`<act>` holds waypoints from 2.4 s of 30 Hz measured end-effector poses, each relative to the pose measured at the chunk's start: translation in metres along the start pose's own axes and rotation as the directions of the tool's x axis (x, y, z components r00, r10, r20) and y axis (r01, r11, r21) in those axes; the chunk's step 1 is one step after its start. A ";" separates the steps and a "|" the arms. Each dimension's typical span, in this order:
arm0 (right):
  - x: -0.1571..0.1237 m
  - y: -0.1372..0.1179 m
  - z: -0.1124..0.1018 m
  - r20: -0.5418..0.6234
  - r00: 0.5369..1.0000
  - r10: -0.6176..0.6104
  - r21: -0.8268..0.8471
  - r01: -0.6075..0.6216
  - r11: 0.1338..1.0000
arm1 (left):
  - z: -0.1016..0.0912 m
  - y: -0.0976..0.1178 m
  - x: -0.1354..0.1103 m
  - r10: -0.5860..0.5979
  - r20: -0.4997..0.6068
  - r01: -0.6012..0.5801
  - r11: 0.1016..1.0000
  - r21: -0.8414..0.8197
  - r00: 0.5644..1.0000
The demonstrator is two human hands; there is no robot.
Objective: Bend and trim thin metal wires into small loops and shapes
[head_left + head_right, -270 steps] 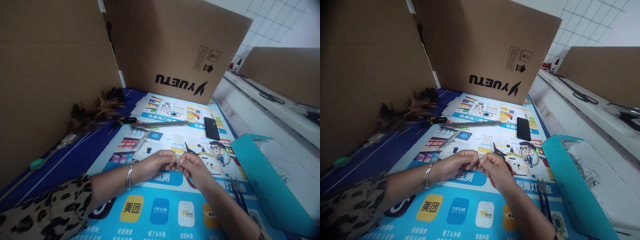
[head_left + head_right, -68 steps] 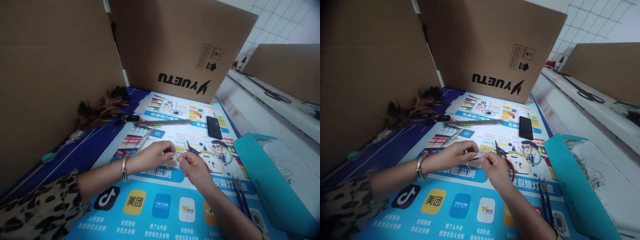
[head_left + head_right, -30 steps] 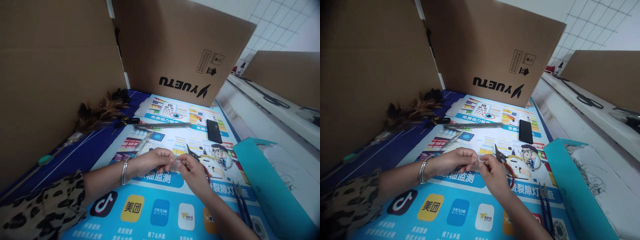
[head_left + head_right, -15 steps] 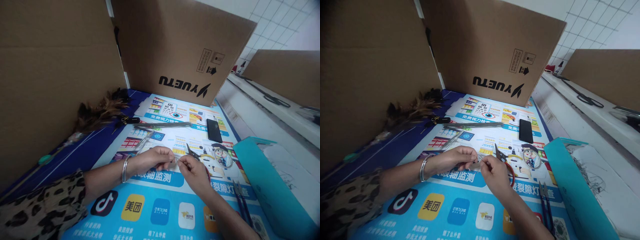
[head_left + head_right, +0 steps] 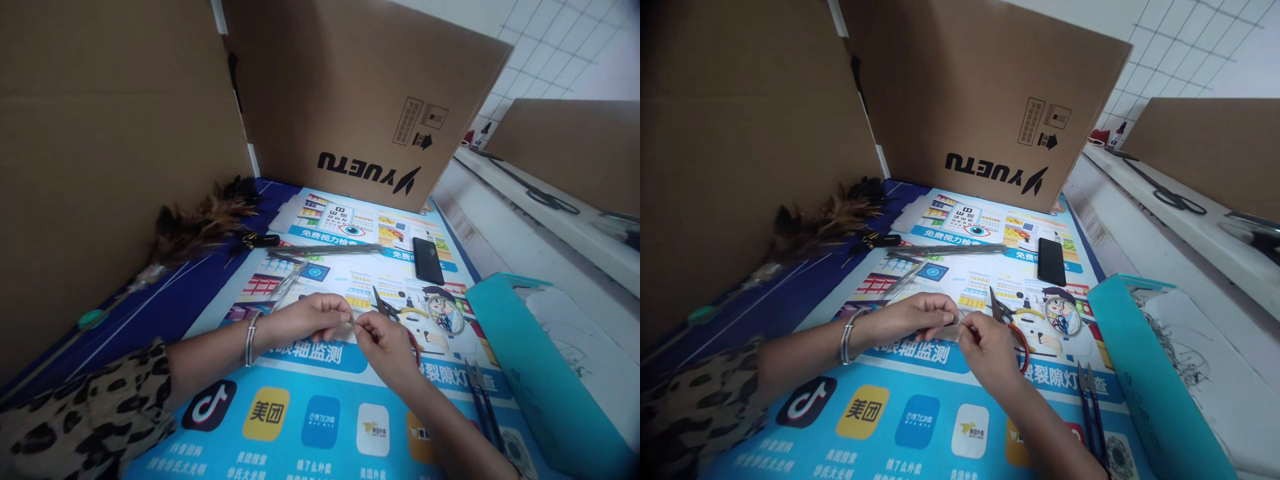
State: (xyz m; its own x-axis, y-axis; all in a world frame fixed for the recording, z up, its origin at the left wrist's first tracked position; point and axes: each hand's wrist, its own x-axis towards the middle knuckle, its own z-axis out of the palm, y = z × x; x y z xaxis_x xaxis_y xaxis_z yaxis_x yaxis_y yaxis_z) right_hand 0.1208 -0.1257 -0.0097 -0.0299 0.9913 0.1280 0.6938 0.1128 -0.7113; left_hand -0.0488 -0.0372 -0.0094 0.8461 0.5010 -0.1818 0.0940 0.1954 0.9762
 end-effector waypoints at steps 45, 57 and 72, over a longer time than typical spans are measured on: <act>0.013 0.022 -0.060 -0.034 0.997 0.069 -0.725 -0.072 0.685 | -0.002 -0.010 0.006 -0.014 -0.234 0.019 1.000 0.019 0.972; 0.008 0.019 -0.050 -0.008 0.999 0.045 -0.893 -0.028 0.450 | -0.002 -0.009 0.007 0.021 -0.247 -0.019 1.000 0.012 0.969; 0.009 0.024 -0.049 0.008 0.998 0.062 -0.894 -0.020 0.447 | 0.000 -0.005 0.004 0.100 -0.236 -0.092 0.995 0.043 0.967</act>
State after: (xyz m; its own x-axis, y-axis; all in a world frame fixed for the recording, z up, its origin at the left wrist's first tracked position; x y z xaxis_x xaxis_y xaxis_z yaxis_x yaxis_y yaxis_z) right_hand 0.1719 -0.1178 0.0082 0.0070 0.9969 0.0783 0.9542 -0.0301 0.2977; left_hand -0.0456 -0.0363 -0.0152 0.7036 0.7026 -0.1062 0.0380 0.1120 0.9930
